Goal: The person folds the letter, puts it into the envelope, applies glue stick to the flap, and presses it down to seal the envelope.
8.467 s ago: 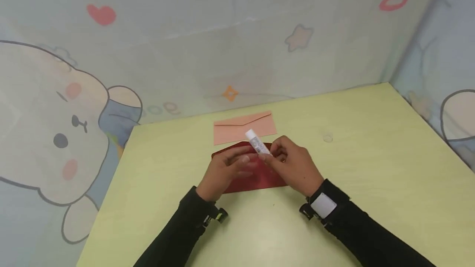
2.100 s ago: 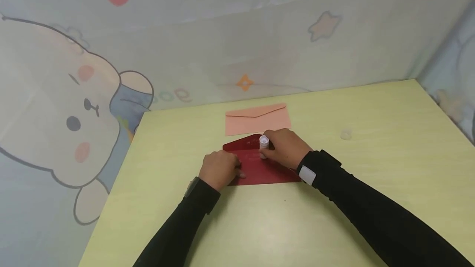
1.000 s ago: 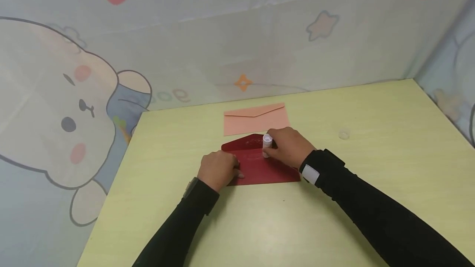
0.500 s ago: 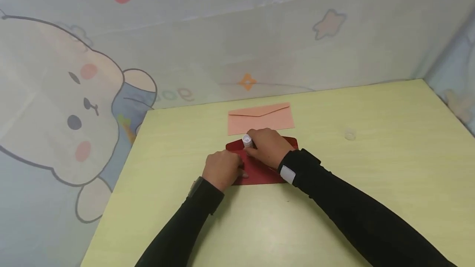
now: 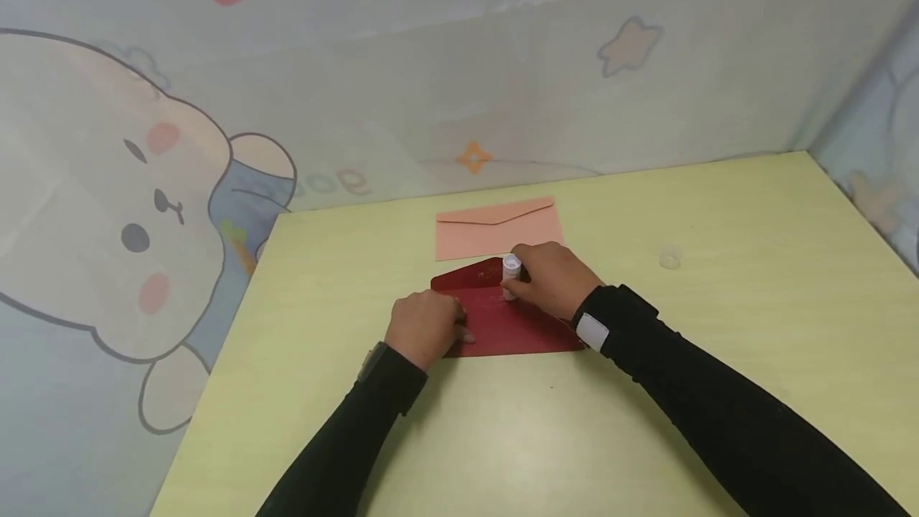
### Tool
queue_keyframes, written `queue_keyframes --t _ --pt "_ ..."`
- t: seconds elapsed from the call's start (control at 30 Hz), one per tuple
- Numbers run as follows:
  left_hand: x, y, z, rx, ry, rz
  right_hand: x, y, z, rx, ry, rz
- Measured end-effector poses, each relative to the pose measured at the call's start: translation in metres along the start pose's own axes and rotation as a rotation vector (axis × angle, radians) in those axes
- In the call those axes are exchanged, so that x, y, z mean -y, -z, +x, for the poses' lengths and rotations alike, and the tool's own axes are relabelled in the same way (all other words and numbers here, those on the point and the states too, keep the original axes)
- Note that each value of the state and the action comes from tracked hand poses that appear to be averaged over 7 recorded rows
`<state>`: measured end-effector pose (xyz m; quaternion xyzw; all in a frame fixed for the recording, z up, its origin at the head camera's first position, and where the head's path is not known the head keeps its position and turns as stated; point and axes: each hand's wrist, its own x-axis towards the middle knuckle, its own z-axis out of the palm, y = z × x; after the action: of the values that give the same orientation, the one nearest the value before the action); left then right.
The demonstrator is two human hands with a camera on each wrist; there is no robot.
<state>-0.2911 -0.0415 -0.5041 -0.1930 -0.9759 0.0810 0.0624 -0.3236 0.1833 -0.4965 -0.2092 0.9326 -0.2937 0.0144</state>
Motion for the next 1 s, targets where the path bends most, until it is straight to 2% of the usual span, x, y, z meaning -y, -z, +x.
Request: queue_keyframes --t 0.13,0.27,0.43,0.57,0.7,0.8,0.9,0.97,1.0 --pt "0.002 -0.002 -0.002 -0.012 -0.014 0.008 -0.002 0.005 -0.006 -0.029 -0.007 0.016" --pt "0.004 -0.002 -0.002 -0.03 -0.015 0.036 0.013 -0.001 0.001 -0.088 0.02 0.054" --pt "0.0 -0.006 -0.002 -0.013 -0.014 0.014 0.028 -0.018 0.007 -0.068 0.066 -0.006" --pt "-0.005 -0.006 -0.001 -0.005 -0.027 0.011 0.023 -0.019 0.0 -0.055 0.036 -0.028" --pt "-0.006 -0.001 0.002 -0.038 -0.029 0.036 0.011 -0.008 -0.009 -0.064 0.011 -0.014" --pt "-0.007 -0.002 0.004 -0.045 -0.032 0.037 0.002 0.0 -0.018 -0.079 -0.021 -0.002" --pt "-0.008 -0.006 0.004 -0.017 -0.037 0.039 -0.002 0.005 -0.029 -0.152 -0.068 0.063" --pt "-0.009 -0.008 0.003 -0.006 -0.038 0.043 0.001 0.006 -0.037 -0.218 -0.118 0.209" --pt "-0.009 -0.008 0.003 -0.008 -0.037 0.038 0.004 0.006 -0.041 -0.248 -0.143 0.321"
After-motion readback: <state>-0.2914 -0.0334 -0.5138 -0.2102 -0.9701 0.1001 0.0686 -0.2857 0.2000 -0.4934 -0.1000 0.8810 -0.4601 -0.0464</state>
